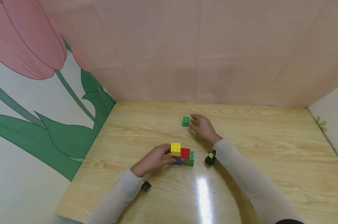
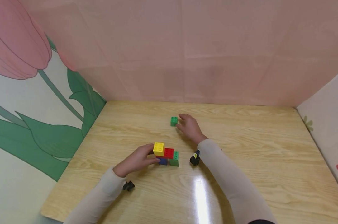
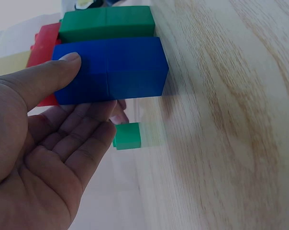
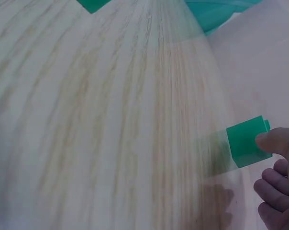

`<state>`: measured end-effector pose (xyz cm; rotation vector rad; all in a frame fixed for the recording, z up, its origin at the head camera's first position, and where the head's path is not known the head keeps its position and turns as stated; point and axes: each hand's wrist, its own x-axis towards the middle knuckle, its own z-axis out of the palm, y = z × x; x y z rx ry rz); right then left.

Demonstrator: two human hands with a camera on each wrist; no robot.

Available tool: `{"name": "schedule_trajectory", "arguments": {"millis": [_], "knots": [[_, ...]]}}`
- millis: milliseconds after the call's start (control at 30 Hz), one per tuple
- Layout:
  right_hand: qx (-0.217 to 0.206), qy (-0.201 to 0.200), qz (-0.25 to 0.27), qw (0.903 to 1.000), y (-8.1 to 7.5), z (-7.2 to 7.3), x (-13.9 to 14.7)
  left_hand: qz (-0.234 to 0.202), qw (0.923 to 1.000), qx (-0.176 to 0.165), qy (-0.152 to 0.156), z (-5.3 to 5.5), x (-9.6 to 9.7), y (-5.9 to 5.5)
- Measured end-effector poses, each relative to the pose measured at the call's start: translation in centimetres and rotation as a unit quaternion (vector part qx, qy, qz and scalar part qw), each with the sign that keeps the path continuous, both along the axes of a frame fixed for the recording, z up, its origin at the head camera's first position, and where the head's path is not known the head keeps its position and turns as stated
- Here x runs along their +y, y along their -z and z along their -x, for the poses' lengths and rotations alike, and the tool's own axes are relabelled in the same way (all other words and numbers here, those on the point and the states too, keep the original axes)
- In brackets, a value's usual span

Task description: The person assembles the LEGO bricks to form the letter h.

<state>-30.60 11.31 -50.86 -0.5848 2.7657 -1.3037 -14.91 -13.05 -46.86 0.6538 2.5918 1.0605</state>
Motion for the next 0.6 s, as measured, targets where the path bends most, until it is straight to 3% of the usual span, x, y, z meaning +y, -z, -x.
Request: {"name": "schedule_trajectory", "arguments": {"millis": [600], "knots": [[0.022, 0.009, -0.010, 0.9997, -0.2, -0.5, -0.8, 0.001, 1.0000, -0.003, -0.004, 0.0, 0.1, -0.1]]}}
